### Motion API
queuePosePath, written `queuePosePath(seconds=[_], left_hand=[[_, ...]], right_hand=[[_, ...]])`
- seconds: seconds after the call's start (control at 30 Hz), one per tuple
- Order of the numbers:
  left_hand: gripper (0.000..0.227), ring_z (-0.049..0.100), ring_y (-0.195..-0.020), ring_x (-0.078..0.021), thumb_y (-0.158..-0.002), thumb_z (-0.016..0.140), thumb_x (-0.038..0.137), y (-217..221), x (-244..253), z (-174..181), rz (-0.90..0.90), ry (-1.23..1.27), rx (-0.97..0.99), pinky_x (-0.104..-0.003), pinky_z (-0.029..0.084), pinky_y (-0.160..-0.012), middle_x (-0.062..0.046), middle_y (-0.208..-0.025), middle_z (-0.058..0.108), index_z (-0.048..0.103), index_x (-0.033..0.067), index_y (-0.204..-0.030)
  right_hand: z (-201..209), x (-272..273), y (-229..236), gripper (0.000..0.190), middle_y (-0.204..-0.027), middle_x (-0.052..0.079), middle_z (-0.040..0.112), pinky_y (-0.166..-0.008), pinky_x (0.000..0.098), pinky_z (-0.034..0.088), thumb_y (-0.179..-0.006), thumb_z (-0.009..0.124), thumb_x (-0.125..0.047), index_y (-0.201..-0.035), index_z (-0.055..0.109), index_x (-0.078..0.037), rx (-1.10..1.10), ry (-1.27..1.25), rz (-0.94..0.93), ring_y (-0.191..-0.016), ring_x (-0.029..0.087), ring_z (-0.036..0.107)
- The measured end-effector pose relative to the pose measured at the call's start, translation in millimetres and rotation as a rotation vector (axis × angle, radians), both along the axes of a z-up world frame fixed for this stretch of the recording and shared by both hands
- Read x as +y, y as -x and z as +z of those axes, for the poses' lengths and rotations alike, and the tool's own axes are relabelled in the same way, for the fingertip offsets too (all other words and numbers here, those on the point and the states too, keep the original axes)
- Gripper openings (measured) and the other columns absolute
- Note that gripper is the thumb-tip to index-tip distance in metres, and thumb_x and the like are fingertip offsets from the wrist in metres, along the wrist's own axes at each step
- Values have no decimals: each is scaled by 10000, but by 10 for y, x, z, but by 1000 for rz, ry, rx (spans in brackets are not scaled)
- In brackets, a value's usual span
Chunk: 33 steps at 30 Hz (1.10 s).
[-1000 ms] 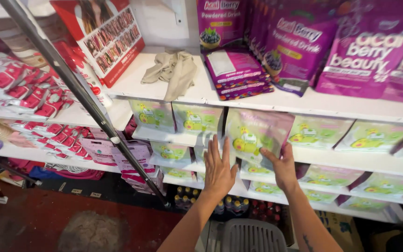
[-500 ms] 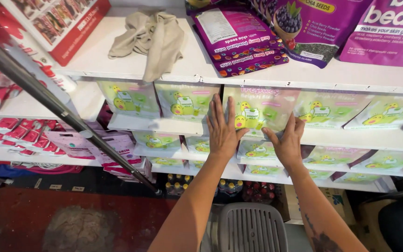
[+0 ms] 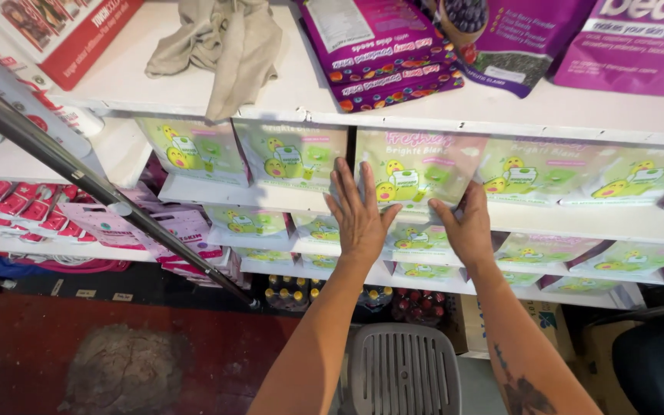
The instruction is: The person wipes the front of several product packages on a store shelf using a cloth. They then pick up additional packages from a container below and place them onto the shelf, arranging them in rows.
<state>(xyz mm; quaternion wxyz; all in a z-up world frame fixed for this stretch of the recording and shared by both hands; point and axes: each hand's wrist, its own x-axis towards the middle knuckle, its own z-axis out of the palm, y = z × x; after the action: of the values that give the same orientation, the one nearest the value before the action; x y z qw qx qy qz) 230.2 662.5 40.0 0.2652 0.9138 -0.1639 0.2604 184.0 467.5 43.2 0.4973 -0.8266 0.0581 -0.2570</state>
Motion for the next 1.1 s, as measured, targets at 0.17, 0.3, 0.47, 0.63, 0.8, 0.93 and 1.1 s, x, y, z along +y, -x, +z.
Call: queuePosePath(seconds=[0.17, 0.3, 0.47, 0.63, 0.8, 0.93, 1.1], left_hand=[[1122, 64, -1525, -582, -887, 733, 558, 163, 135, 82, -48, 41, -21, -762, 256, -1121, -304, -1669, -53, 49, 80, -1637], [1135, 91, -1509, -607, -892, 736, 557, 276, 174, 149, -40, 77, -62, -738, 288, -1122, -322, -1665, -48, 36, 59, -1634], [1140, 162, -1511, -575, -893, 743, 529, 349, 148, 167, -39, 113, -10, -723, 314, -1125, -320, -1675, -24, 19, 59, -1638], [1131, 188, -1524, -555, -906, 743, 502, 464, 182, 168, -38, 128, -10, -713, 324, -1125, -319, -1677, 1, 8, 58, -1643], [1126, 170, -1499, -567, -887, 753, 513, 577, 305, 333, -11, 59, -34, -722, 292, -1123, -324, -1657, 8, 45, 46, -1628], [1103, 171, -1504, -566, -876, 750, 509, 606, 488, 589, -4, 53, -41, -719, 283, -1132, -310, -1664, 15, 81, 62, -1630], [964, 183, -1507, -532, -911, 722, 509, 562, 873, 1011, 51, 28, -155, -731, 226, -1148, -273, -1642, 124, 207, 110, -1622]], right_hand=[[156, 69, 190, 694, -1303, 182, 537, -957, 368, 546, -866, 832, -153, -1385, 428, 68, -82, 22, 44, -1130, 238, 627], [157, 85, 289, 729, -1311, 188, 515, -996, 385, 551, -856, 845, -153, -1408, 422, 69, -117, 102, 13, -1166, 267, 633], [128, 134, 307, 677, -1318, 187, 487, -990, 389, 566, -896, 825, -184, -1416, 446, 26, -60, 86, -43, -1167, 266, 622], [231, 208, 549, 814, -1363, 210, 439, -1031, 442, 510, -855, 842, -255, -1460, 379, 34, -109, 109, -89, -1244, 313, 549], [297, 293, 776, 841, -1480, 261, 384, -1106, 536, 398, -852, 858, -271, -1501, 393, -8, -241, 467, -215, -1373, 457, 404], [607, 506, 840, 818, -1488, 288, 349, -1118, 587, 352, -847, 866, -277, -1483, 414, -34, -295, 573, -290, -1382, 486, 361], [1147, 925, 764, 657, -1530, 226, 365, -1213, 610, 284, -892, 836, -245, -1423, 499, -55, -454, 672, -246, -1453, 462, 318]])
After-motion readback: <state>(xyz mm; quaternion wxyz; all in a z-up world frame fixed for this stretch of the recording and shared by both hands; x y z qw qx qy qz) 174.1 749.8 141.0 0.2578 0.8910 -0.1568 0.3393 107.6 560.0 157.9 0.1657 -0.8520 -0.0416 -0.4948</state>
